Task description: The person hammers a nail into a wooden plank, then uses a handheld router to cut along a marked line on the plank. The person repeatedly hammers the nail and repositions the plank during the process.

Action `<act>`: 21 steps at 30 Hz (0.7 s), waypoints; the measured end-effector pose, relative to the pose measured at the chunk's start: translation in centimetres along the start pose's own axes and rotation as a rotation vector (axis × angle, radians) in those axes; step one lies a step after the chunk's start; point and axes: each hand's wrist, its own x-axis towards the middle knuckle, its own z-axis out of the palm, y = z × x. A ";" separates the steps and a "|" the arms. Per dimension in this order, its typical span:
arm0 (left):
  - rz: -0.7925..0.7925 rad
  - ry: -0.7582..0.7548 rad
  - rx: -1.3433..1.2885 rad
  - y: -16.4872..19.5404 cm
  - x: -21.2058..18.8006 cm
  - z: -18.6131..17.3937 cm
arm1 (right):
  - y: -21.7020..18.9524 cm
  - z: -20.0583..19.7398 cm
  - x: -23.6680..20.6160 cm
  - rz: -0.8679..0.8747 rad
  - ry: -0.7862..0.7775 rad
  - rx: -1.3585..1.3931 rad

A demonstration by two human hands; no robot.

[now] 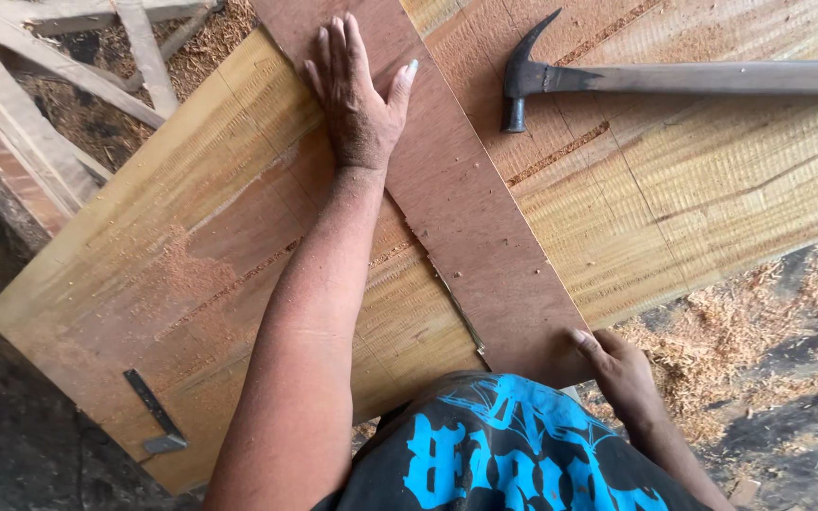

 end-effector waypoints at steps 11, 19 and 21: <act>-0.003 -0.041 0.055 -0.7 0.6 -0.1 | 5.0 2.4 2.7 0.097 0.019 0.298; -0.300 0.149 0.056 -5.6 5.8 -1.9 | 4.2 2.0 2.9 0.115 0.079 0.012; -0.377 0.136 0.046 -6.2 8.1 -2.1 | 4.2 2.1 2.9 0.147 0.079 0.015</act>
